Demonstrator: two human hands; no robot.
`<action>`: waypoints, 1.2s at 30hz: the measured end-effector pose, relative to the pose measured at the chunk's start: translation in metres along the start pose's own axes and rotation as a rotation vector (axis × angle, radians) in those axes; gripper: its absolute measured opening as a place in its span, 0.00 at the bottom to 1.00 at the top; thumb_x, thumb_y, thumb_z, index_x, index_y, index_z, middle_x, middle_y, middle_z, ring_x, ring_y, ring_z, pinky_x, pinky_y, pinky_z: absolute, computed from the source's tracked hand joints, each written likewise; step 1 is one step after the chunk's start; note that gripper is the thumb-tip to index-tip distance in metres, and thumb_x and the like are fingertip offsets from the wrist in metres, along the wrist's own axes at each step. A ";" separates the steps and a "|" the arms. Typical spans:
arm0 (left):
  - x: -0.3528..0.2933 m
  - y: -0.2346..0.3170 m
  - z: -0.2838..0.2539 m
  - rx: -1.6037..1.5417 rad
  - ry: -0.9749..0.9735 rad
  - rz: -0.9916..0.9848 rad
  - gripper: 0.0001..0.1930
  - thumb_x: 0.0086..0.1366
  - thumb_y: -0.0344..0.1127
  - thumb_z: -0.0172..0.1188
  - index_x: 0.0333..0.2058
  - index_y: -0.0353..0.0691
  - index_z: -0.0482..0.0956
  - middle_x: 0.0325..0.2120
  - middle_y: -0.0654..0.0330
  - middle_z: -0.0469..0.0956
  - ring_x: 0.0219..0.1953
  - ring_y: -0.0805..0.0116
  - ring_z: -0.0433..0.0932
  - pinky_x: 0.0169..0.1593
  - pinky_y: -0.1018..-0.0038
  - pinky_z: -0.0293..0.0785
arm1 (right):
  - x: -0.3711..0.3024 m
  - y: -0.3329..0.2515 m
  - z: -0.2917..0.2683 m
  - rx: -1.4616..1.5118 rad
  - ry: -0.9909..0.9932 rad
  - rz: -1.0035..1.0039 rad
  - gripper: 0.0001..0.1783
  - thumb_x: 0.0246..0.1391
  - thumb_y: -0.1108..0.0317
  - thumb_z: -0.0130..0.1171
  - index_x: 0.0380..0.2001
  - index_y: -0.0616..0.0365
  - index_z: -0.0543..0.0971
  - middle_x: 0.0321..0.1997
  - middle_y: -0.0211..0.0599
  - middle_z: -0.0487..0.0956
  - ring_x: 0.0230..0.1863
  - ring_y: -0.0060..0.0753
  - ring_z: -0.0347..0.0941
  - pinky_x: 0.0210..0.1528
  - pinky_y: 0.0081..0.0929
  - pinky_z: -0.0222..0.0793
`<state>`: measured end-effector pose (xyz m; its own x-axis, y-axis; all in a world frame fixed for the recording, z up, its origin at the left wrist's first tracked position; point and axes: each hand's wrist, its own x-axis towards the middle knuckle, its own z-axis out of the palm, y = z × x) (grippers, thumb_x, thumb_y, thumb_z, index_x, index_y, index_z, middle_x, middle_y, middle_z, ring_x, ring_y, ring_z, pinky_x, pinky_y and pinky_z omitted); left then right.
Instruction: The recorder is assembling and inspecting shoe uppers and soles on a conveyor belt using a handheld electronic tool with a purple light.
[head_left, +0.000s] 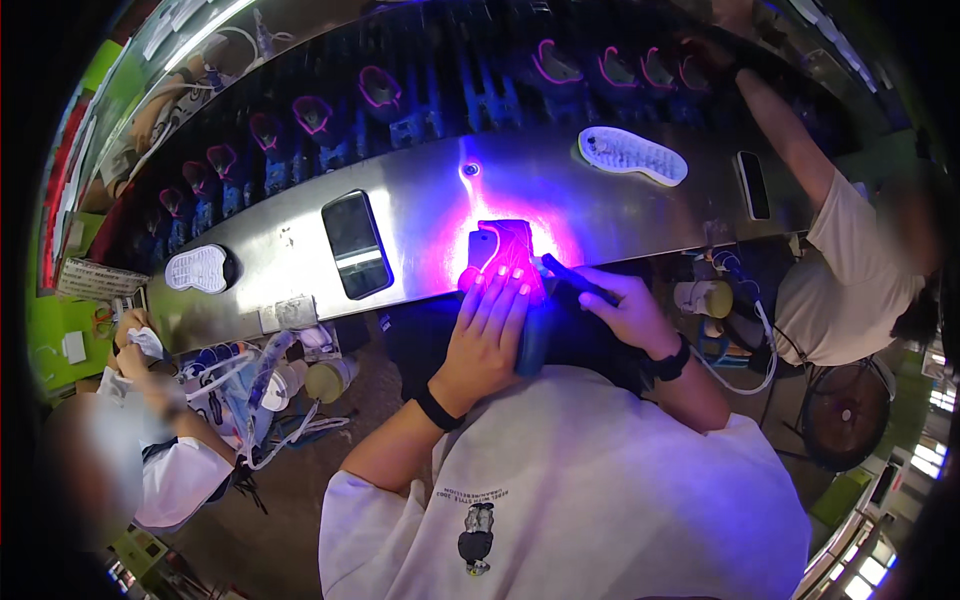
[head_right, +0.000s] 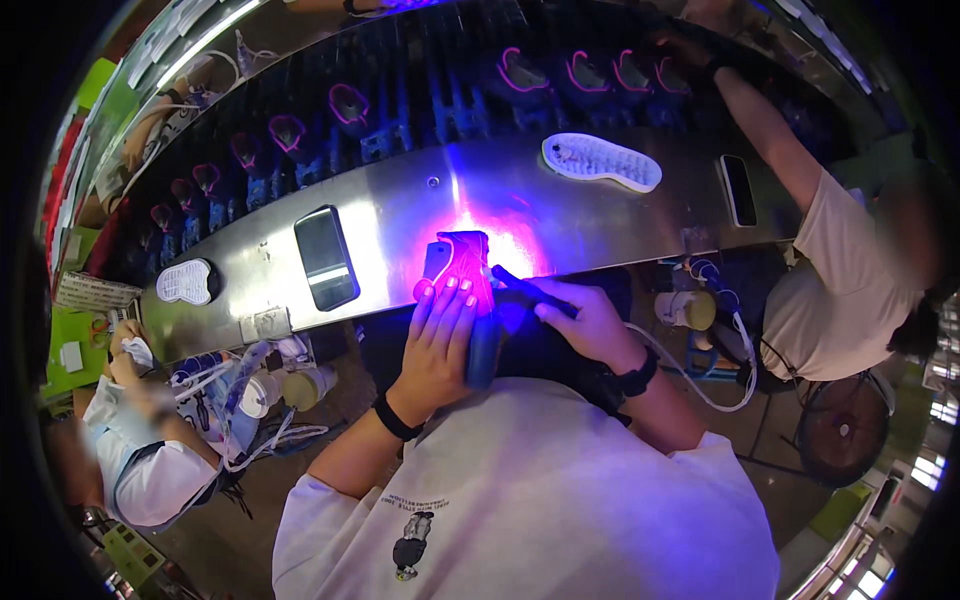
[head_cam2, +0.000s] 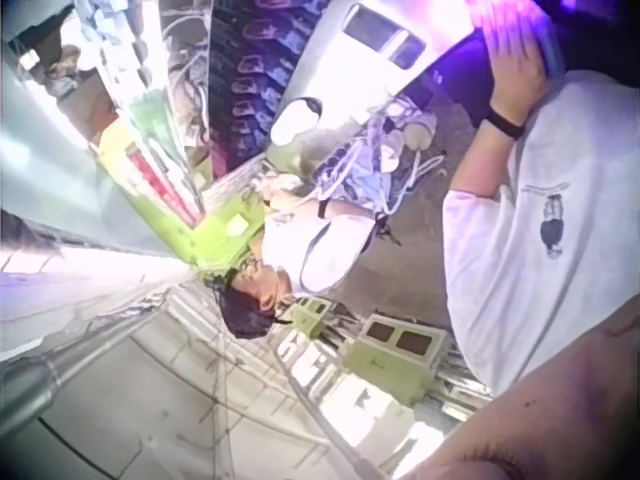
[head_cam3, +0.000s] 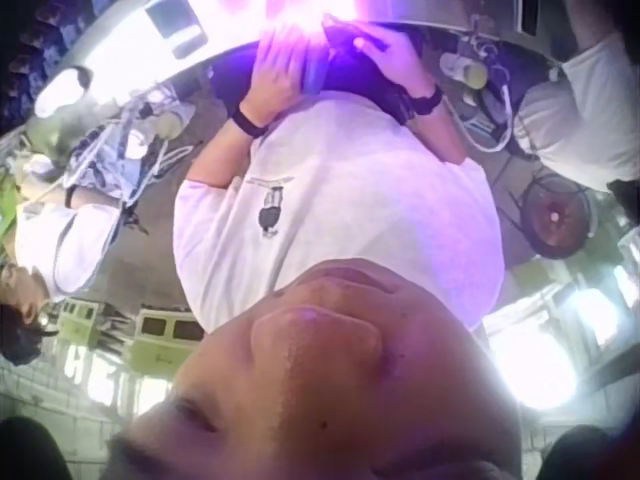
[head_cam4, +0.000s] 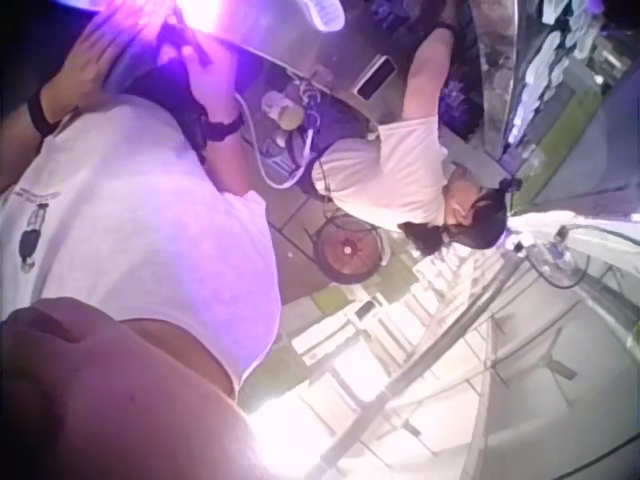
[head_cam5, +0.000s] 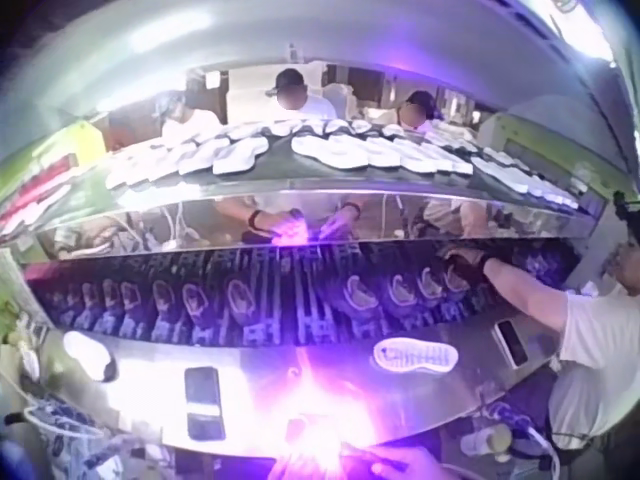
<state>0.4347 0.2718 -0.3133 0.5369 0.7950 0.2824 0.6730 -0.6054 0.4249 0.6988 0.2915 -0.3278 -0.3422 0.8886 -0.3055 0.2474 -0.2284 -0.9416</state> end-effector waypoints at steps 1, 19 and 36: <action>0.002 0.000 -0.003 -0.005 -0.003 0.000 0.34 0.58 0.39 0.67 0.60 0.25 0.69 0.60 0.38 0.71 0.67 0.41 0.68 0.72 0.44 0.55 | -0.002 0.002 -0.002 0.000 0.002 0.006 0.24 0.63 0.72 0.62 0.62 0.60 0.76 0.46 0.34 0.85 0.42 0.21 0.77 0.50 0.26 0.74; 0.029 0.014 -0.012 0.012 -0.069 -0.004 0.36 0.57 0.36 0.64 0.62 0.24 0.66 0.60 0.37 0.70 0.67 0.42 0.67 0.72 0.47 0.56 | -0.037 -0.027 -0.024 0.115 -0.048 0.127 0.24 0.63 0.72 0.62 0.62 0.60 0.77 0.36 0.25 0.80 0.37 0.17 0.73 0.45 0.21 0.72; 0.118 0.058 -0.006 0.176 -0.031 -0.147 0.32 0.53 0.40 0.68 0.52 0.23 0.74 0.46 0.42 0.79 0.51 0.48 0.80 0.64 0.49 0.62 | -0.085 -0.008 -0.033 0.291 0.172 0.074 0.23 0.63 0.72 0.63 0.61 0.62 0.77 0.34 0.28 0.80 0.36 0.18 0.74 0.42 0.22 0.72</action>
<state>0.5338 0.3313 -0.2499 0.4403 0.8752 0.2005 0.8221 -0.4827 0.3020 0.7554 0.2310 -0.2892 -0.1690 0.9138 -0.3693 -0.0118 -0.3765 -0.9263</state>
